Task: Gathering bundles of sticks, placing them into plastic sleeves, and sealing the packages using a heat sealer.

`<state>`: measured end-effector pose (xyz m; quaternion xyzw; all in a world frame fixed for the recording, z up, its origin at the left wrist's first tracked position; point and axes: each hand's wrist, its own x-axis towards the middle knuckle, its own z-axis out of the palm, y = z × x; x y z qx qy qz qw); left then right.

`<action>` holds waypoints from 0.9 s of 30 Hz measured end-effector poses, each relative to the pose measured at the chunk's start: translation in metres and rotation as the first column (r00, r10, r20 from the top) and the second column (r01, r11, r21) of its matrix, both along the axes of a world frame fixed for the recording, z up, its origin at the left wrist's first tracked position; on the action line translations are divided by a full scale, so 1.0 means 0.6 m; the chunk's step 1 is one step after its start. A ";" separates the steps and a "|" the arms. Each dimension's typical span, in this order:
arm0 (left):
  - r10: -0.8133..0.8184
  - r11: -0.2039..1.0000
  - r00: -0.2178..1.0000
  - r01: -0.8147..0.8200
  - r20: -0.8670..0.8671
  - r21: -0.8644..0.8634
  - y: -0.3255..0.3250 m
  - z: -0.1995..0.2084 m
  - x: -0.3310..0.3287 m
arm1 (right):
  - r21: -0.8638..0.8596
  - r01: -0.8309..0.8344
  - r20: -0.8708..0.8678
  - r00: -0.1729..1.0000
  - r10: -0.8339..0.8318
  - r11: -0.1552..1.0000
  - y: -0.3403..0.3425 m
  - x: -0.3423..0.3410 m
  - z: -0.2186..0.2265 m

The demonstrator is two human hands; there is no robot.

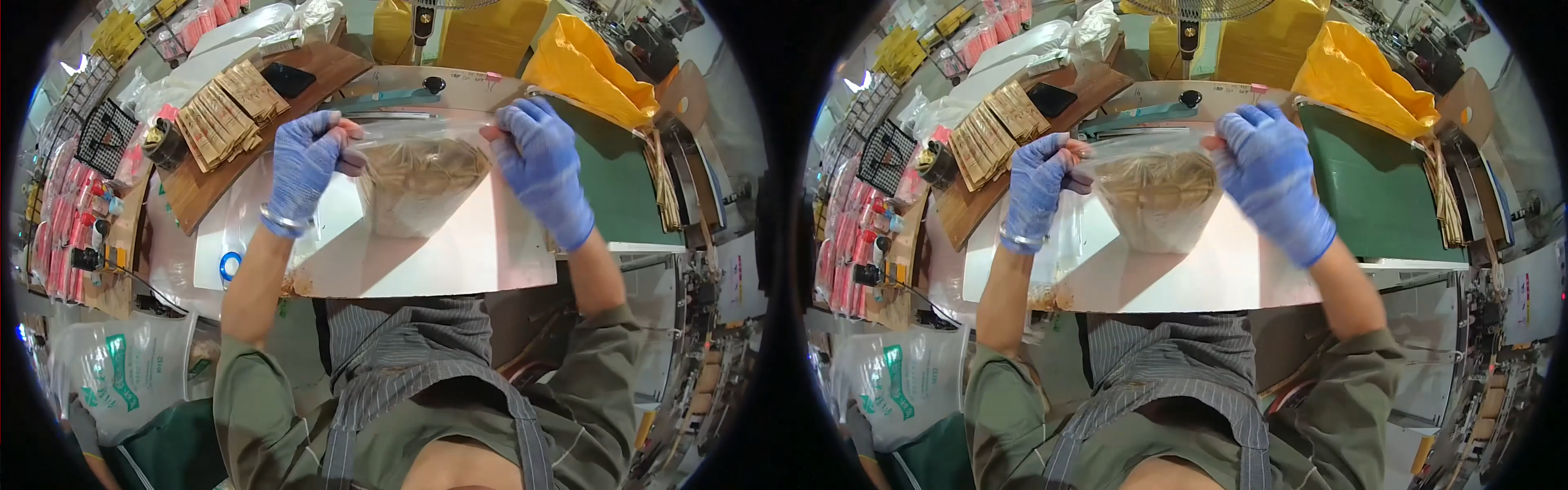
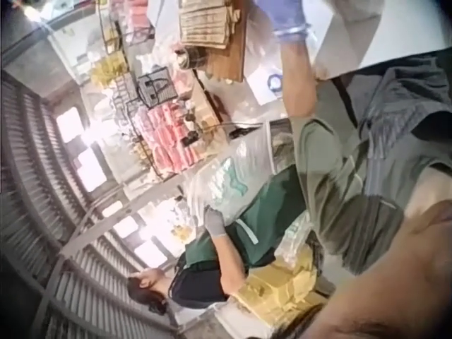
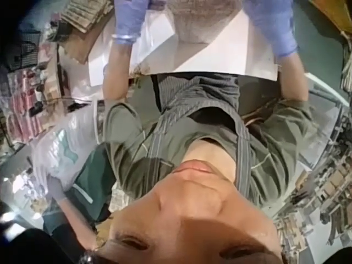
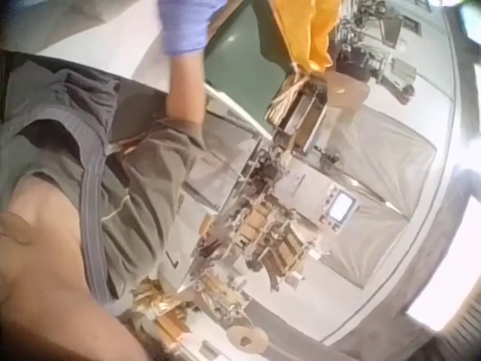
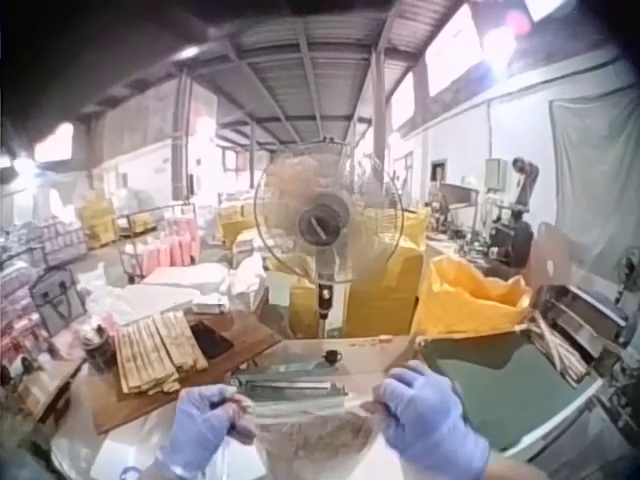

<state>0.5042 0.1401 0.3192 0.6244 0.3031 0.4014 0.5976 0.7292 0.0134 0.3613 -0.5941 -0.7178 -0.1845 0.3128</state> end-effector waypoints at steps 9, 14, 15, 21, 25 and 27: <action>-0.188 0.847 0.981 0.141 0.041 0.513 -0.044 -0.088 0.026 | 0.167 -0.178 -0.029 0.982 0.185 0.970 0.023 -0.051 -0.106; -0.282 0.957 0.955 0.288 0.095 -0.047 -0.006 -0.191 0.132 | -0.106 0.045 -0.225 0.972 -0.068 0.993 0.194 0.033 -0.106; -0.225 0.935 0.966 0.251 0.128 -0.249 0.002 -0.229 0.163 | -0.105 0.067 -0.216 0.972 -0.088 0.992 0.234 0.067 -0.161; -0.224 0.803 0.944 0.319 0.242 -0.503 0.101 -0.344 0.204 | 0.011 0.222 -0.703 0.695 -0.150 0.975 0.381 0.053 -0.230; -0.209 0.732 0.977 0.187 0.045 -0.655 0.189 -0.346 0.119 | 0.025 -0.024 -0.875 0.484 0.034 0.999 0.364 0.061 -0.230; -0.223 0.701 0.975 0.172 0.017 -0.692 0.217 -0.410 0.095 | -0.063 0.021 -0.917 0.394 -0.066 0.998 0.356 0.098 -0.302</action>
